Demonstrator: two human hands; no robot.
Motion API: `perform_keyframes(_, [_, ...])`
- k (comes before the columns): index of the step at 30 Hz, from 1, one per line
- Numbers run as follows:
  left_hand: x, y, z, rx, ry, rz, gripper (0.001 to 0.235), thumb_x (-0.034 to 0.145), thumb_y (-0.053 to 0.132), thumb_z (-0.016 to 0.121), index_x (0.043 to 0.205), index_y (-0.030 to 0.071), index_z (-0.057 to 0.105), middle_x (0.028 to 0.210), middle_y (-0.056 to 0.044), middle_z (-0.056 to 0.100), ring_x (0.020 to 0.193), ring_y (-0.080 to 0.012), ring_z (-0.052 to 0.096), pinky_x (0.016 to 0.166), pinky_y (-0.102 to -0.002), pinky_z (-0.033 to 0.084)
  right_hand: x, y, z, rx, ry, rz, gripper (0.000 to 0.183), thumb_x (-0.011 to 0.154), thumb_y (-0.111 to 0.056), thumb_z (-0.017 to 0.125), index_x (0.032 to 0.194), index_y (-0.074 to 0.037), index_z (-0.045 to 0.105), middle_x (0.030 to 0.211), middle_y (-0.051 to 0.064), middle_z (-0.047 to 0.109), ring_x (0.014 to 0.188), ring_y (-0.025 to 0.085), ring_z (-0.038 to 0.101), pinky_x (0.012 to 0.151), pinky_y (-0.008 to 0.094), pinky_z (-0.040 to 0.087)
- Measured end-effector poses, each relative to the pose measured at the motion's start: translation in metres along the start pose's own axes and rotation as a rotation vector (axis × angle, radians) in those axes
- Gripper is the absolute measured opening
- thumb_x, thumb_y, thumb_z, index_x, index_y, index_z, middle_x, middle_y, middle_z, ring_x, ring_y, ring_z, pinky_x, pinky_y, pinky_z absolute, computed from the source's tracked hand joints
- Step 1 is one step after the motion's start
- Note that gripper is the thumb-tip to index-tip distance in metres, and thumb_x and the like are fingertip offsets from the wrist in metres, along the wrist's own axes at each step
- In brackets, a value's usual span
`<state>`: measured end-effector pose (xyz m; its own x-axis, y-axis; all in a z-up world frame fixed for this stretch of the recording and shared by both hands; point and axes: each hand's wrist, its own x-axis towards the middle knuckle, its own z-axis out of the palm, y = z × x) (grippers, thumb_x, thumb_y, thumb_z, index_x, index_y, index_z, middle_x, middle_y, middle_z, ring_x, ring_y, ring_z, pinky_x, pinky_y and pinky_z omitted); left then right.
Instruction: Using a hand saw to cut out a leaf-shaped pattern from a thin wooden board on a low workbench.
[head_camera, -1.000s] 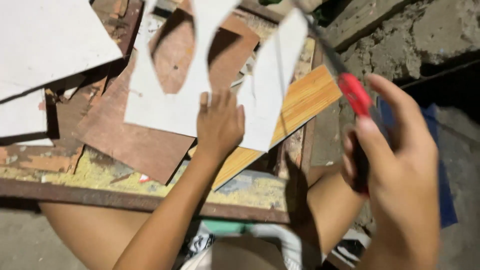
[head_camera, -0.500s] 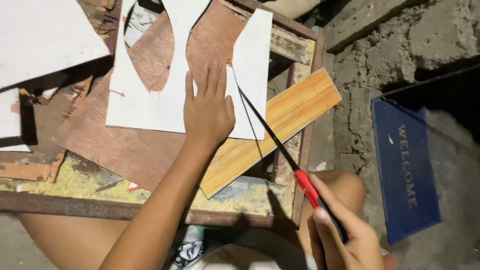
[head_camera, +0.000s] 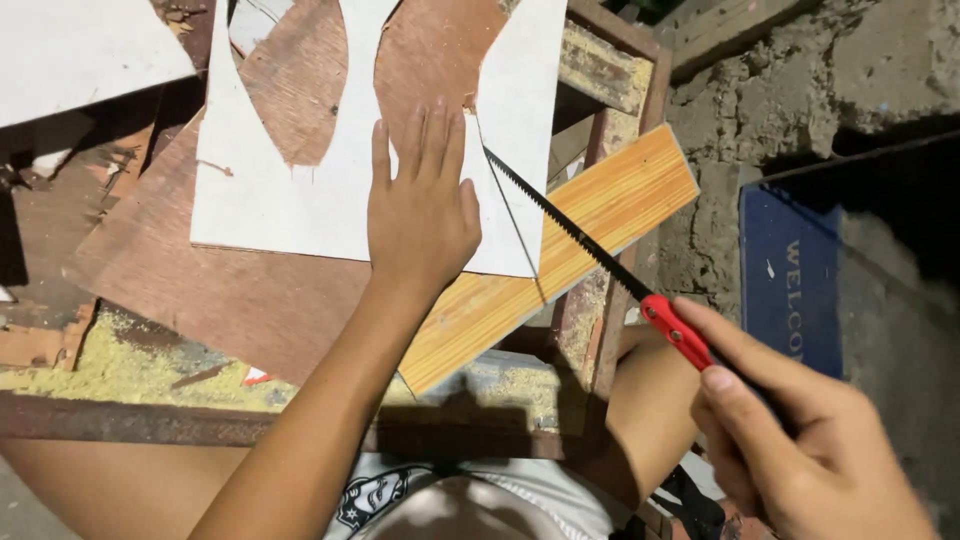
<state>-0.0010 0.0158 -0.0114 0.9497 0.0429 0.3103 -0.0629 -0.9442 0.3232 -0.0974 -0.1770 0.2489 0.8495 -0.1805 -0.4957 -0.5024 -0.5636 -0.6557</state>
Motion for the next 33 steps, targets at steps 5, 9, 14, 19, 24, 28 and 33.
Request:
perform_keyframes(5, [0.001,0.0,-0.002,0.007,-0.088,-0.023,0.064,0.109,0.034,0.039,0.166,0.006,0.032,0.172,-0.012,0.028,0.16,-0.0287,0.02,0.13,-0.054,0.006,0.012,-0.02,0.002,-0.219,-0.001,0.013,0.058,0.098,-0.014,0.054,0.153,-0.019,0.069,0.039,0.016,0.038,0.031,0.023,0.031,0.031,0.037,0.022])
perform_keyframes(9, [0.001,0.0,0.002,0.056,-0.157,-0.029,0.066,0.111,0.041,0.032,0.169,0.01,0.025,0.175,-0.009,0.023,0.162,-0.0257,0.017,0.13,-0.053,-0.002,0.009,-0.022,0.005,-0.273,0.046,0.041,0.056,0.097,-0.016,0.056,0.149,-0.023,0.074,0.036,0.014,0.038,0.029,0.019,0.029,0.028,0.034,0.019])
perform_keyframes(14, [0.001,-0.001,0.006,-0.097,-0.089,0.012,0.067,0.106,0.03,0.046,0.165,-0.001,0.038,0.171,-0.02,0.03,0.158,-0.0349,0.021,0.127,-0.06,0.006,0.01,-0.022,0.008,-0.21,0.01,-0.135,0.055,0.098,-0.006,0.047,0.152,-0.004,0.06,0.044,0.007,0.023,0.032,0.017,0.021,0.029,0.034,0.017])
perform_keyframes(19, [-0.001,0.004,-0.005,-0.218,-0.15,0.046,0.065,0.109,0.022,0.045,0.165,-0.007,0.033,0.17,-0.025,0.032,0.156,-0.0383,0.019,0.124,-0.063,0.003,0.018,-0.019,-0.006,-0.347,-0.037,-0.15,0.057,0.102,-0.008,0.044,0.158,-0.009,0.054,0.043,0.011,0.031,0.03,0.02,0.027,0.026,0.033,0.025])
perform_keyframes(24, [0.003,0.003,-0.009,-0.223,-0.139,0.044,0.064,0.11,0.02,0.046,0.166,-0.007,0.031,0.17,-0.029,0.028,0.156,-0.0431,0.016,0.126,-0.061,0.0,0.026,-0.03,-0.003,-0.319,-0.045,-0.205,0.055,0.103,-0.006,0.042,0.157,-0.005,0.053,0.039,0.009,0.022,0.029,0.018,0.019,0.025,0.034,0.017])
perform_keyframes(28, [0.001,0.006,-0.009,-0.209,-0.167,0.003,0.063,0.112,0.022,0.041,0.168,-0.004,0.028,0.172,-0.025,0.022,0.158,-0.0365,0.011,0.127,-0.059,-0.002,0.032,-0.031,-0.014,-0.253,-0.075,-0.144,0.054,0.103,-0.006,0.041,0.155,-0.01,0.054,0.049,0.006,0.019,0.032,0.016,0.017,0.023,0.032,0.015])
perform_keyframes(33, [0.004,0.001,-0.004,-0.137,-0.11,-0.012,0.074,0.099,0.023,0.055,0.164,-0.005,0.031,0.17,-0.023,0.025,0.158,-0.035,0.023,0.125,-0.063,0.007,0.024,-0.043,-0.01,-0.325,-0.112,-0.261,0.055,0.1,-0.007,0.042,0.154,-0.008,0.054,0.039,0.009,0.022,0.023,0.019,0.018,0.02,0.034,0.014])
